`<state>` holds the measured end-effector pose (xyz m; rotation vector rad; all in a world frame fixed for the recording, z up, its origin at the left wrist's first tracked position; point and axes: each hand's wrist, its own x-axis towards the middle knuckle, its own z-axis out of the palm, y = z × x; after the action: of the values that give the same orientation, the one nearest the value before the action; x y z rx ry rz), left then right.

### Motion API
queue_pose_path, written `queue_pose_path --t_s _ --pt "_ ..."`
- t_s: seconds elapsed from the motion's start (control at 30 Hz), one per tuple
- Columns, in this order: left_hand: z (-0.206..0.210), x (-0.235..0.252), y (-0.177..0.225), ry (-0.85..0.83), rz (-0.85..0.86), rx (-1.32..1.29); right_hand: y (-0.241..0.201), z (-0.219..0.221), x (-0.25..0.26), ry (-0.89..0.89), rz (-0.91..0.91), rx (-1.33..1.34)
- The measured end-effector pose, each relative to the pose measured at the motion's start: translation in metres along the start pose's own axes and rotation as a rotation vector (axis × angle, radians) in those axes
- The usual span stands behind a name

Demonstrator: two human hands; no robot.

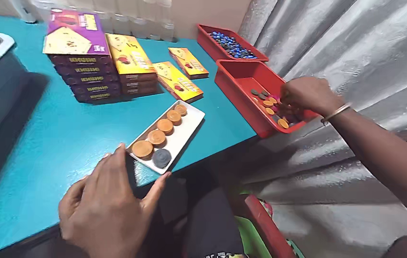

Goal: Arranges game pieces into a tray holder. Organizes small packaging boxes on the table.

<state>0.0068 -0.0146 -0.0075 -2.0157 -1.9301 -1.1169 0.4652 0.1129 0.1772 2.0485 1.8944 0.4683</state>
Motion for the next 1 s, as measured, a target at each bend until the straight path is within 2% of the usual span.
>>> queue_pose_path --t_s 0.07,0.17,0.27,0.37,0.43,0.53,0.63,0.77,0.87,0.9,0.93,0.97,1.0 --pt "-0.001 0.001 0.004 0.031 -0.015 0.02 -0.044 -0.029 -0.02 0.261 -0.095 0.132" --pt "-0.001 0.002 0.009 0.083 -0.022 0.033 -0.116 -0.059 -0.046 0.401 -0.41 0.439" --pt "-0.001 0.004 0.01 0.129 -0.023 0.043 -0.181 -0.056 -0.05 0.329 -0.656 0.74" --pt "0.003 0.007 0.013 0.182 -0.036 0.052 -0.232 -0.05 -0.048 0.201 -0.695 0.937" --pt "0.004 0.007 0.013 0.201 -0.043 0.055 -0.252 -0.05 -0.047 0.09 -0.654 0.941" --pt "0.006 0.007 0.013 0.224 -0.046 0.058 -0.26 -0.052 -0.042 -0.002 -0.675 0.865" --pt "0.005 0.008 0.013 0.223 -0.047 0.052 -0.255 -0.048 -0.038 0.066 -0.764 0.781" --pt "0.005 0.007 0.013 0.224 -0.044 0.048 -0.255 -0.042 -0.039 0.093 -0.785 0.796" --pt "0.005 0.006 0.011 0.217 -0.038 0.05 -0.26 -0.038 -0.043 0.24 -0.795 0.773" --pt "0.004 0.006 0.011 0.208 -0.036 0.041 -0.256 -0.046 -0.05 0.28 -0.721 0.709" --pt "0.004 0.005 0.012 0.193 -0.031 0.024 -0.249 -0.068 -0.061 0.207 -0.574 0.613" --pt "0.004 0.006 0.011 0.171 -0.024 0.007 -0.241 -0.102 -0.07 0.018 -0.367 0.522" --pt "0.004 0.006 0.009 0.153 -0.021 -0.013 -0.218 -0.082 -0.057 0.313 -0.369 0.5"
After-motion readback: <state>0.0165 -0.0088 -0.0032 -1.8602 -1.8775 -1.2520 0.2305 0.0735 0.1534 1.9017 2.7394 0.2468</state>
